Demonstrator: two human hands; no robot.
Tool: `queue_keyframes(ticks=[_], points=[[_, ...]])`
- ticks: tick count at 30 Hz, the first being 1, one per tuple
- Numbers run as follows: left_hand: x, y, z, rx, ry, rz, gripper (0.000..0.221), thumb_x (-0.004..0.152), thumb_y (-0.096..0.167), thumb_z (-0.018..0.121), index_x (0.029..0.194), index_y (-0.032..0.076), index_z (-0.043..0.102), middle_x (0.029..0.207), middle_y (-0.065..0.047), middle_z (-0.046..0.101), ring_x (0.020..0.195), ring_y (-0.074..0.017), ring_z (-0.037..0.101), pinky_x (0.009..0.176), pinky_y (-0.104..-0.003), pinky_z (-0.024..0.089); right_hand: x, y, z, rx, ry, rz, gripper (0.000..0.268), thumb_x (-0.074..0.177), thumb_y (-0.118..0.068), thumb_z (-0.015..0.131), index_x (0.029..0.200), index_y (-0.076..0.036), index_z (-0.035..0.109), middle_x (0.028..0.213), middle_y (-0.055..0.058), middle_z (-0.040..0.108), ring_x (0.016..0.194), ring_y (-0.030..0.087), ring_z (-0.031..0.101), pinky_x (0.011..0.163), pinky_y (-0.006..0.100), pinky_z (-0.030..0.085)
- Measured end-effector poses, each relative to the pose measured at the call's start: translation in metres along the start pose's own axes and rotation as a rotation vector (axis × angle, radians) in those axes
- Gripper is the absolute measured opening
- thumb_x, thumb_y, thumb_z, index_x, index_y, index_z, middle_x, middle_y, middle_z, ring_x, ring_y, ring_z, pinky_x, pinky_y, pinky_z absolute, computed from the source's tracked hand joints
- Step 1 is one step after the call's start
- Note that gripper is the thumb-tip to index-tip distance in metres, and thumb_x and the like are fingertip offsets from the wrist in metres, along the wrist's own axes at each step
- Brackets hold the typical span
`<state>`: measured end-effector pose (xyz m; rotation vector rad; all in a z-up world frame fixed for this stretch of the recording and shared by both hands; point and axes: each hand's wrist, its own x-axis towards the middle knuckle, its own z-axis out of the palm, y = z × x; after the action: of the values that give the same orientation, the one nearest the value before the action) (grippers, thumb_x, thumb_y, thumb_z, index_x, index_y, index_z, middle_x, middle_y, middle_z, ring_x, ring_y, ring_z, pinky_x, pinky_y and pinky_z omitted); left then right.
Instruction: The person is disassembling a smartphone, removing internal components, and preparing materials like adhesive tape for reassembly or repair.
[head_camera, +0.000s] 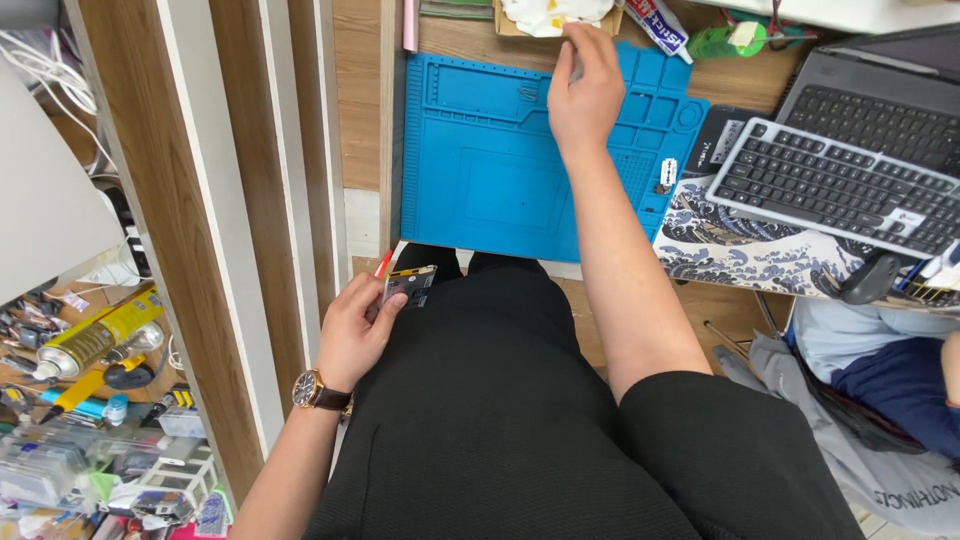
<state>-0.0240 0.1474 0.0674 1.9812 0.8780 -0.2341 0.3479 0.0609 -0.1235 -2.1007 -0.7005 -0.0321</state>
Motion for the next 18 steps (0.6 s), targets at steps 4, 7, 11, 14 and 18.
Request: queue_keyframes(ticks=[4,7,11,14,18], points=[[0.001,-0.009,0.001,0.037,-0.032,-0.038,0.034,0.103,0.040,0.054,0.088,0.011,0.063,0.080,0.000,0.054,0.066,-0.0174,0.048,0.055,-0.034,0.035,-0.004,0.024,0.008,-0.285,-0.333,-0.096,0.037,0.109,-0.017,0.060,0.146,-0.018,0.062,0.150,0.002,0.056,0.136,0.023,0.058,0.089,0.042,0.064],[0.003,-0.003,0.000,-0.016,-0.022,-0.028,0.036,0.104,0.044,0.051,0.092,0.013,0.065,0.083,0.001,0.054,0.069,-0.0157,0.054,0.059,-0.032,0.041,0.017,0.001,0.000,-0.406,-0.564,-0.045,0.042,0.103,-0.014,0.060,0.144,-0.011,0.053,0.151,0.012,0.047,0.097,0.044,0.069,0.060,0.053,0.057],[0.002,-0.004,0.002,0.003,0.051,-0.027,0.027,0.104,0.039,0.053,0.102,0.017,0.068,0.098,0.000,0.062,0.099,-0.0217,0.069,0.056,-0.041,0.049,0.027,-0.020,0.004,-0.489,-0.669,-0.129,0.042,0.097,-0.016,0.067,0.136,-0.009,0.052,0.149,0.019,0.042,0.082,0.054,0.067,0.056,0.063,0.053],[-0.001,-0.009,0.006,-0.122,0.189,0.052,0.013,0.099,0.028,0.067,0.097,0.015,0.068,0.086,-0.007,0.063,0.083,-0.0385,0.069,0.068,-0.043,0.057,0.027,-0.018,-0.019,-0.707,-0.708,-0.147,0.041,0.097,-0.024,0.073,0.135,-0.014,0.063,0.144,0.011,0.052,0.089,0.049,0.075,0.071,0.060,0.063],[-0.011,-0.023,0.004,-0.094,0.315,0.133,0.025,0.105,0.037,0.052,0.110,0.016,0.064,0.113,-0.006,0.060,0.101,-0.0268,0.065,0.076,-0.041,0.053,0.029,0.027,-0.025,-0.672,-0.406,-0.543,0.019,0.101,-0.023,0.075,0.117,-0.013,0.076,0.118,0.009,0.073,0.090,0.033,0.074,0.059,0.046,0.057]])
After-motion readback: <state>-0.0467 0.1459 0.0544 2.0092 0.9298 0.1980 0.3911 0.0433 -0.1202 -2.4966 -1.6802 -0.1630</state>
